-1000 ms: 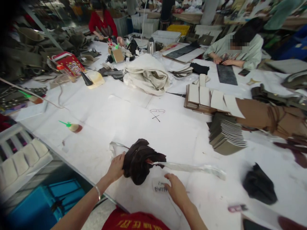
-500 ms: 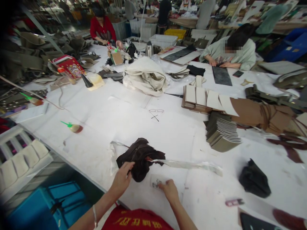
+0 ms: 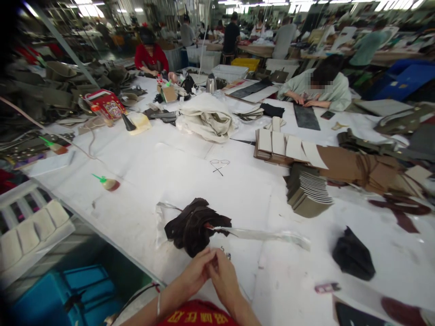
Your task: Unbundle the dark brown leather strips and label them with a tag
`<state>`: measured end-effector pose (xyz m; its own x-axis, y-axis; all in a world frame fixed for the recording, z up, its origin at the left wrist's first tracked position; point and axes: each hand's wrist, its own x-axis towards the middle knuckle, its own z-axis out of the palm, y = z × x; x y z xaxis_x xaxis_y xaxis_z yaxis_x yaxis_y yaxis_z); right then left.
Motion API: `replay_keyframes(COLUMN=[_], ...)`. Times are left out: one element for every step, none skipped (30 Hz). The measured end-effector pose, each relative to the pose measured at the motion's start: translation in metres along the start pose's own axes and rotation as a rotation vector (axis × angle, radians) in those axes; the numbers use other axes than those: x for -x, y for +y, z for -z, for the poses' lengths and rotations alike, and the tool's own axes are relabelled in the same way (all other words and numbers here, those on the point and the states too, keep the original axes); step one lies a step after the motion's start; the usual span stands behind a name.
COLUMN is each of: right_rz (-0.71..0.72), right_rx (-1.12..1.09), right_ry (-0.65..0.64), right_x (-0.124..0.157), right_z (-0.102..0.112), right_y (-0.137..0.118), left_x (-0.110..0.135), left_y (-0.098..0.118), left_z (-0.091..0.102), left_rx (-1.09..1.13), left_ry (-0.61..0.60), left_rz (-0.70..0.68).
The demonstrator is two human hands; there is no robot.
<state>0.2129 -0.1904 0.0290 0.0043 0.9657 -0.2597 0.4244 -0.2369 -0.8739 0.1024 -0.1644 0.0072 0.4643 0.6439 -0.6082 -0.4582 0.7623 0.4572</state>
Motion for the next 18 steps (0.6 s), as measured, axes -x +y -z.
replay_keyframes(right_rz=[0.003, -0.007, -0.019, -0.03, -0.04, -0.053, -0.075, -0.113, -0.162, -0.218, -0.27, -0.304, -0.319, -0.321, -0.316, -0.312, -0.31, -0.312], right_rx=[-0.052, -0.098, -0.128, -0.138, -0.123, -0.092, -0.058, -0.035, -0.04, -0.082, -0.148, -0.217, -0.263, -0.275, -0.259, -0.227, -0.194, -0.174], right_ry=[0.002, 0.012, 0.031, 0.064, 0.115, 0.179, 0.251, 0.321, 0.364, 0.36, 0.315, 0.243, 0.165, 0.102, 0.067, 0.056, 0.055, 0.053], right_x=[0.002, 0.004, 0.006, 0.008, 0.009, 0.01, 0.01, 0.009, 0.008, 0.007, 0.005, 0.003, 0.001, 0.0, -0.002, -0.003, -0.004, -0.005], right_z=[0.001, 0.003, 0.005, 0.009, 0.013, 0.017, 0.021, 0.024, 0.027, 0.029, 0.031, 0.033, 0.034, 0.035, 0.036, 0.037, 0.039, 0.041], right_y=[-0.001, 0.0, 0.003, 0.008, 0.013, 0.02, 0.027, 0.034, 0.041, 0.049, 0.056, 0.062, 0.068, 0.072, 0.076, 0.079, 0.081, 0.083], left_x=[0.0, -0.001, -0.001, -0.003, -0.004, -0.005, -0.007, -0.008, -0.01, -0.013, -0.016, -0.019, -0.022, -0.026, -0.03, -0.034, -0.038, -0.043], left_y=[0.001, 0.002, 0.002, 0.002, 0.002, 0.001, 0.001, 0.0, -0.001, -0.002, -0.004, -0.005, -0.007, -0.009, -0.011, -0.013, -0.014, -0.016], left_z=[-0.001, 0.0, 0.0, 0.001, 0.001, 0.002, 0.002, 0.002, 0.002, 0.003, 0.003, 0.002, 0.002, 0.002, 0.001, 0.0, 0.0, -0.001], left_rx=[0.018, 0.016, -0.003, -0.028, -0.052, -0.068, -0.077, -0.082, -0.089, -0.1, -0.12, -0.147, -0.176, -0.207, -0.237, -0.265, -0.292, -0.321], left_ry=[0.024, 0.039, 0.04, 0.031, 0.02, 0.013, 0.014, 0.021, 0.025, 0.027, 0.026, 0.024, 0.021, 0.025, 0.034, 0.046, 0.065, 0.087], left_rz=[0.027, 0.054, 0.077, 0.088, 0.085, 0.078, 0.073, 0.073, 0.078, 0.085, 0.095, 0.098, 0.095, 0.091, 0.085, 0.079, 0.071, 0.062])
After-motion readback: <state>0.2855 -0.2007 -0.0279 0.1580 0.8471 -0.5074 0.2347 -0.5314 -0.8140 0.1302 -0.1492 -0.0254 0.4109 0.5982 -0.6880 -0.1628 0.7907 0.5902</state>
